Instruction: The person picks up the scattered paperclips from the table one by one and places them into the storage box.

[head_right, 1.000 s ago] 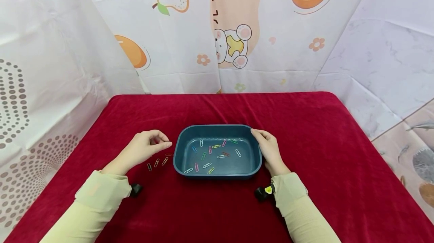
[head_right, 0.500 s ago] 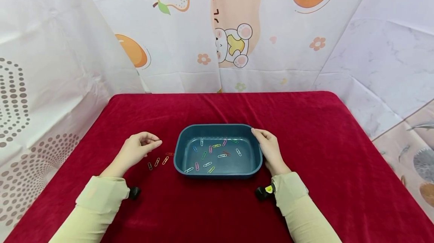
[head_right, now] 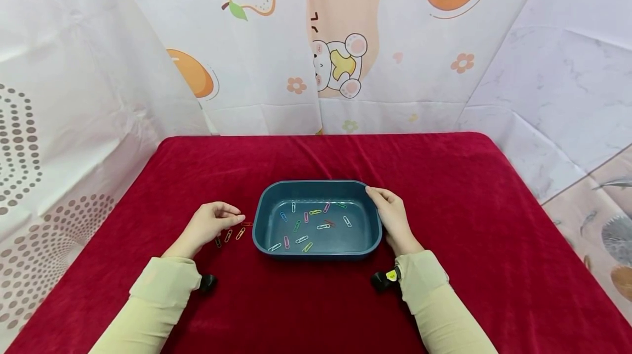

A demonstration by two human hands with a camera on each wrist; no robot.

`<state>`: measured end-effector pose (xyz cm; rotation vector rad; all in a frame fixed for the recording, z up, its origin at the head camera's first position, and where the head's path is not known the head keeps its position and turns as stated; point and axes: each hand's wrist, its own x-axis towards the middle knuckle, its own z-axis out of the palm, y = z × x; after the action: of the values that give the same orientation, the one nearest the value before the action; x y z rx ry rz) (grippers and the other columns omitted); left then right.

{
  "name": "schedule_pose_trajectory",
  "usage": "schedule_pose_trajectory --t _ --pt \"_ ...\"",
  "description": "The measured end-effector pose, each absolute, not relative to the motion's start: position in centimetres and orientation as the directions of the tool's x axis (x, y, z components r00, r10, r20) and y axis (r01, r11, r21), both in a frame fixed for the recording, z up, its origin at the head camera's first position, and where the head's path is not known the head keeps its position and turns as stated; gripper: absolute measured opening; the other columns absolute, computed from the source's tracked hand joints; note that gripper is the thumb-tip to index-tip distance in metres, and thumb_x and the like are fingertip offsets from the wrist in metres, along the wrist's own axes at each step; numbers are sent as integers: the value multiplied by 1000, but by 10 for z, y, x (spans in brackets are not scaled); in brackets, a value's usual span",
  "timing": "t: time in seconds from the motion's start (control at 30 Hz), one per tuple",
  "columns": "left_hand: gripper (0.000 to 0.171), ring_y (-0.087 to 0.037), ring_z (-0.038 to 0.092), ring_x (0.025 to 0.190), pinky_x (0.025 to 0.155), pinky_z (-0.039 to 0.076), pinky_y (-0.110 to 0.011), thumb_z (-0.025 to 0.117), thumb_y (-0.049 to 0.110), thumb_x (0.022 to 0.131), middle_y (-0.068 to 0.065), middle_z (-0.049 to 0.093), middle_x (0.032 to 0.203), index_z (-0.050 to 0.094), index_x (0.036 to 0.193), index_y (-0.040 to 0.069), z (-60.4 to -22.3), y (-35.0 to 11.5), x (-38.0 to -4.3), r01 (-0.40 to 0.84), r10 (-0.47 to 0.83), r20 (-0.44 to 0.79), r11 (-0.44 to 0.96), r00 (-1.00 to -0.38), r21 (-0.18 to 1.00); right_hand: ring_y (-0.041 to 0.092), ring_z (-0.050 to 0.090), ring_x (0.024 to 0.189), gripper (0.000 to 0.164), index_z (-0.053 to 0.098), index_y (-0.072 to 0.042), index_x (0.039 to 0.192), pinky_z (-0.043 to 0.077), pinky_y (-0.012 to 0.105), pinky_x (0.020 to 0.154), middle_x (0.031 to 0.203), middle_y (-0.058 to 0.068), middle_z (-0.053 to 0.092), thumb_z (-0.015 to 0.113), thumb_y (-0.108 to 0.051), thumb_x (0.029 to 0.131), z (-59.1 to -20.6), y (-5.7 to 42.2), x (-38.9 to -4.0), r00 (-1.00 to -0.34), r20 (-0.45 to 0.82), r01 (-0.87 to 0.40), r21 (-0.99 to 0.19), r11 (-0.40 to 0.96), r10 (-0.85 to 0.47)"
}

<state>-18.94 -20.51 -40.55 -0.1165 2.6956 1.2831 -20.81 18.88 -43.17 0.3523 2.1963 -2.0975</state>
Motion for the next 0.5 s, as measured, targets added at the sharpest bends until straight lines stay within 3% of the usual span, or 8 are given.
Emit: schedule_pose_trajectory --t 0.5 --pt "21 -14 60 68 62 48 -27 74 17 88 -10 74 90 71 102 2 -416 -201 -191 -162 -14 -213 696 -977 699 1 66 81 52 60 -4 129 55 18 74 88 -20 69 62 -44 96 -431 189 -208 -969 -223 230 -972 53 109"
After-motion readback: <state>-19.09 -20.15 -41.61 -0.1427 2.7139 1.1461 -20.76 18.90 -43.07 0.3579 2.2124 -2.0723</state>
